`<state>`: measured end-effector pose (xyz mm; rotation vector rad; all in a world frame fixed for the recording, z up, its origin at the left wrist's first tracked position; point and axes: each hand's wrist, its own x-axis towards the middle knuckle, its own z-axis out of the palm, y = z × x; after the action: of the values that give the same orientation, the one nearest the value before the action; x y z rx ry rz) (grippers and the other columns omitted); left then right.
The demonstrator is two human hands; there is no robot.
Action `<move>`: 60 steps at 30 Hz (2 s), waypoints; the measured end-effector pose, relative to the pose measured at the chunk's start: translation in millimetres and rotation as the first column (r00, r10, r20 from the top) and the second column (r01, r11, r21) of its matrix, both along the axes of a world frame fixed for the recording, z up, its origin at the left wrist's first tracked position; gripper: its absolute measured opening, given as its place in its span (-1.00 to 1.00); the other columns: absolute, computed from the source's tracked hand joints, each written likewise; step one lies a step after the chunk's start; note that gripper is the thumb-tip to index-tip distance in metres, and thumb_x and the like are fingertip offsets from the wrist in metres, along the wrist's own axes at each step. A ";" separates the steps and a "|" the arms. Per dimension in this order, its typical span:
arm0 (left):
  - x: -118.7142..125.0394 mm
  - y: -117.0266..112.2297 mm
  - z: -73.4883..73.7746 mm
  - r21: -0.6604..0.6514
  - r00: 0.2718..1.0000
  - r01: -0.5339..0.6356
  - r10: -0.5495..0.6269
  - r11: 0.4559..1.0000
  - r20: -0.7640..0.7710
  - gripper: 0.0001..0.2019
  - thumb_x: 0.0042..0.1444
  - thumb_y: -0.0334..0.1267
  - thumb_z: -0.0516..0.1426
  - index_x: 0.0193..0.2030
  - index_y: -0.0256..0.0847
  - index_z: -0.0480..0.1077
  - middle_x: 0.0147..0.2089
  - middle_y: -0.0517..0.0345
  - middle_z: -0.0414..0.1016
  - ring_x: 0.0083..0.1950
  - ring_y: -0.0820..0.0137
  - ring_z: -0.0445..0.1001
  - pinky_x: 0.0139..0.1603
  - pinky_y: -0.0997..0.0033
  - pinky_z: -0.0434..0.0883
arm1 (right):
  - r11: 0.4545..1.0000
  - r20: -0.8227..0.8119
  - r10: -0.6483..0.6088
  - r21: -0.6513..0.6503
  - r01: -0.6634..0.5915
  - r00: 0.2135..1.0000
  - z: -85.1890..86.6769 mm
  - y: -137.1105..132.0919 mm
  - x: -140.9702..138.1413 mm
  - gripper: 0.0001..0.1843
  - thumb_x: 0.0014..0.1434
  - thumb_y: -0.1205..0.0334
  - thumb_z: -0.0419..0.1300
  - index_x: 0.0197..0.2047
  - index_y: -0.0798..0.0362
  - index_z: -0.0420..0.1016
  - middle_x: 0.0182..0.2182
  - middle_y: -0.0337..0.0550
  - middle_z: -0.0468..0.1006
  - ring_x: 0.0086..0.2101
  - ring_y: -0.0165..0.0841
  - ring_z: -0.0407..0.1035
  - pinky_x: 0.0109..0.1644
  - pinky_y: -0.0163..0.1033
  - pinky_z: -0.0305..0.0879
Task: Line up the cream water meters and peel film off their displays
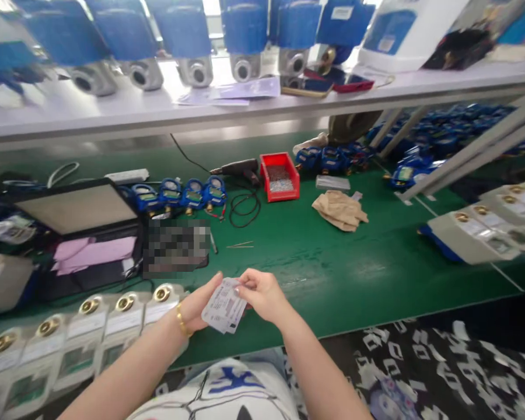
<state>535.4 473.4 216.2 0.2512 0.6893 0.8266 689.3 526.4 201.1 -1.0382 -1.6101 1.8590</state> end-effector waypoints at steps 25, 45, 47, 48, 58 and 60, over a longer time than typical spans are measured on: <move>-40.7 -229.3 6.0 0.386 0.554 -0.287 0.480 0.877 -0.680 -0.69 -0.27 -0.07 0.29 -0.51 -0.28 0.39 -0.46 0.19 0.24 -0.44 0.48 0.16 -0.37 0.42 0.13 | 0.953 0.163 -0.198 0.261 0.151 0.967 12.4 -197.5 -51.7 -0.70 -0.04 0.05 0.27 -0.33 0.03 0.30 -0.46 -0.23 0.35 -0.50 -0.40 0.22 -0.43 -0.30 0.18; -25.7 -267.8 26.6 0.490 0.363 -0.427 0.640 0.760 -0.677 -0.70 -0.03 -0.06 0.18 -0.53 -0.28 0.36 -0.34 0.08 0.29 -0.23 0.34 0.28 -0.15 0.38 0.22 | 0.803 -0.363 0.257 -0.436 -0.407 0.896 -2.0 -218.6 -80.1 -0.48 -0.17 -0.06 0.37 -0.30 0.02 0.21 -0.46 -0.27 0.31 -0.54 -0.49 0.11 -0.53 -0.40 0.01; -31.3 -269.8 25.8 0.482 0.339 -0.426 0.629 0.766 -0.700 -0.67 0.06 -0.02 0.09 -0.47 -0.28 0.37 -0.32 0.07 0.32 -0.22 0.34 0.29 -0.12 0.37 0.22 | 0.872 -0.317 0.263 -0.325 -0.365 0.911 4.2 -213.3 -77.6 -0.54 -0.14 0.02 0.36 -0.32 0.02 0.21 -0.45 -0.27 0.31 -0.49 -0.45 0.16 -0.48 -0.37 0.09; -34.9 -271.0 26.0 0.467 0.321 -0.426 0.612 0.775 -0.723 -0.67 0.08 -0.01 0.06 -0.44 -0.28 0.38 -0.31 0.07 0.33 -0.23 0.34 0.29 -0.13 0.36 0.22 | 0.889 -0.282 0.309 -0.253 -0.381 0.908 8.5 -209.6 -76.1 -0.60 -0.11 0.07 0.34 -0.32 0.02 0.23 -0.45 -0.27 0.31 -0.48 -0.44 0.18 -0.45 -0.36 0.12; -51.8 -278.1 26.6 0.410 0.287 -0.398 0.536 0.821 -0.794 -0.81 -0.16 -0.19 0.20 -0.53 -0.30 0.39 -0.39 0.11 0.32 -0.37 0.42 0.23 -0.31 0.42 0.17 | 0.933 0.070 0.234 0.264 -0.244 0.970 23.1 -195.2 -84.1 -0.88 -0.03 0.20 0.21 -0.41 0.05 0.41 -0.49 -0.23 0.37 -0.48 -0.41 0.20 -0.44 -0.32 0.14; -51.2 -278.0 24.3 0.398 0.356 -0.440 0.564 0.805 -0.745 -0.77 -0.19 -0.16 0.24 -0.54 -0.31 0.38 -0.41 0.11 0.32 -0.37 0.43 0.23 -0.31 0.42 0.16 | 0.947 0.022 0.276 0.168 -0.276 0.961 18.5 -202.7 -88.0 -0.78 -0.06 0.14 0.27 -0.42 0.06 0.34 -0.48 -0.24 0.34 -0.47 -0.42 0.19 -0.44 -0.34 0.12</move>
<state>484.2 195.4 240.5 0.6045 1.7255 1.3734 601.3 323.7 219.6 -0.7691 -1.9576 1.8519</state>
